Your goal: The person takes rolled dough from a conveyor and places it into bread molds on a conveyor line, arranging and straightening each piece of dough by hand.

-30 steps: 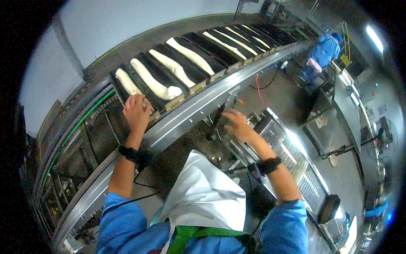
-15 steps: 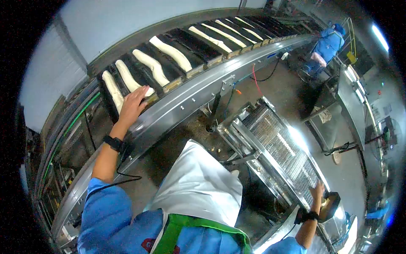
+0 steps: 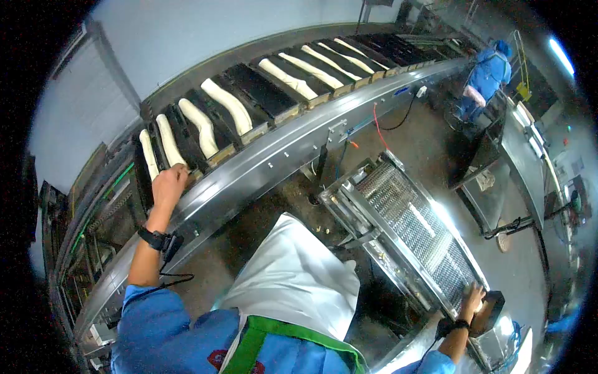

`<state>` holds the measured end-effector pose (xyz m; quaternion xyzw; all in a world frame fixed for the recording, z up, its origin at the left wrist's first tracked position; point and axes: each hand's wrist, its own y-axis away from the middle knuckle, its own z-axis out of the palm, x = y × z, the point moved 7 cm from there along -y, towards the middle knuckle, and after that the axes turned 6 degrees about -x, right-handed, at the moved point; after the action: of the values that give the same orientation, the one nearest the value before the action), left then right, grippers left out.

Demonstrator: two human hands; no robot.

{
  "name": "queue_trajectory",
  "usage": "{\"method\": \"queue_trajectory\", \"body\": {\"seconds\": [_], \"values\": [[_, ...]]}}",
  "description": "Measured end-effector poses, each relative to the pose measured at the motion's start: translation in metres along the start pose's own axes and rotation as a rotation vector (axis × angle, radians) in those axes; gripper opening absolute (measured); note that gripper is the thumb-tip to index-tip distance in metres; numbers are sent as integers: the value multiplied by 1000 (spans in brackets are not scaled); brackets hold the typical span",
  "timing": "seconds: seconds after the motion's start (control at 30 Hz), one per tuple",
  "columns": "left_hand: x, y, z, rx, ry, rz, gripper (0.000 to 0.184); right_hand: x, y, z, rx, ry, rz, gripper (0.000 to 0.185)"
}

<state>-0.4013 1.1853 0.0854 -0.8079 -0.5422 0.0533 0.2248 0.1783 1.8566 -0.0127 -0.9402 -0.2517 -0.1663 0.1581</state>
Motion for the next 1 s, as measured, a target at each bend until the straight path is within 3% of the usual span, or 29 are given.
{"method": "queue_trajectory", "body": {"seconds": [0.07,0.1,0.17,0.23,0.27,0.3,0.33,0.4,0.43,0.47,0.57,0.6,0.63,0.7,0.73,0.8,0.87,0.9,0.97,1.0], "values": [[6,-7,-15,33,58,-127,18,26,-43,28,267,-184,-173,25],[6,-7,-12,107,93,-78,17,30,-64,18,131,-185,-155,23],[27,-4,-20,120,108,-40,16,57,-87,-26,300,-598,-140,20],[52,-10,-16,171,131,82,17,58,-101,-105,19,-1454,154,21],[65,-15,-12,197,142,127,17,35,-95,-187,107,-1055,-9,28],[81,-21,-10,220,152,171,18,59,-124,-199,245,-1257,-103,40],[92,-29,-5,207,151,174,18,27,-118,-263,142,-1391,-58,43],[111,-52,7,192,112,181,18,-23,-115,-360,345,-1442,-82,43],[117,-64,11,192,112,177,18,-36,-134,-382,204,-1486,-314,44],[118,-75,18,142,87,134,18,-59,-137,-412,231,-1526,-392,41],[114,-110,43,55,4,32,22,-163,-138,-486,408,-1482,-499,34],[110,-119,55,-67,-38,-41,23,-203,-146,-491,306,-1712,-566,36],[105,-126,66,-185,-80,-114,25,-245,-144,-501,315,-1740,-652,33],[97,-130,82,-162,-172,-126,25,-328,-143,-501,151,-2035,-773,29],[96,-130,86,-143,-174,-116,25,-367,-146,-498,160,-1754,-713,32],[97,-134,85,-147,-190,-112,23,-461,-140,-475,41,-1629,-853,49],[96,-134,80,-189,-162,-141,21,-554,-115,-435,-200,-1460,-1329,74],[95,-137,79,-223,-128,-166,19,-576,-102,-412,-102,-1249,-1512,72],[99,-133,72,-162,-124,-146,17,-571,-89,-379,-211,-1030,-1518,65],[101,-130,71,-142,-113,-147,17,-560,-95,-363,-271,-1091,-1530,60]]}}
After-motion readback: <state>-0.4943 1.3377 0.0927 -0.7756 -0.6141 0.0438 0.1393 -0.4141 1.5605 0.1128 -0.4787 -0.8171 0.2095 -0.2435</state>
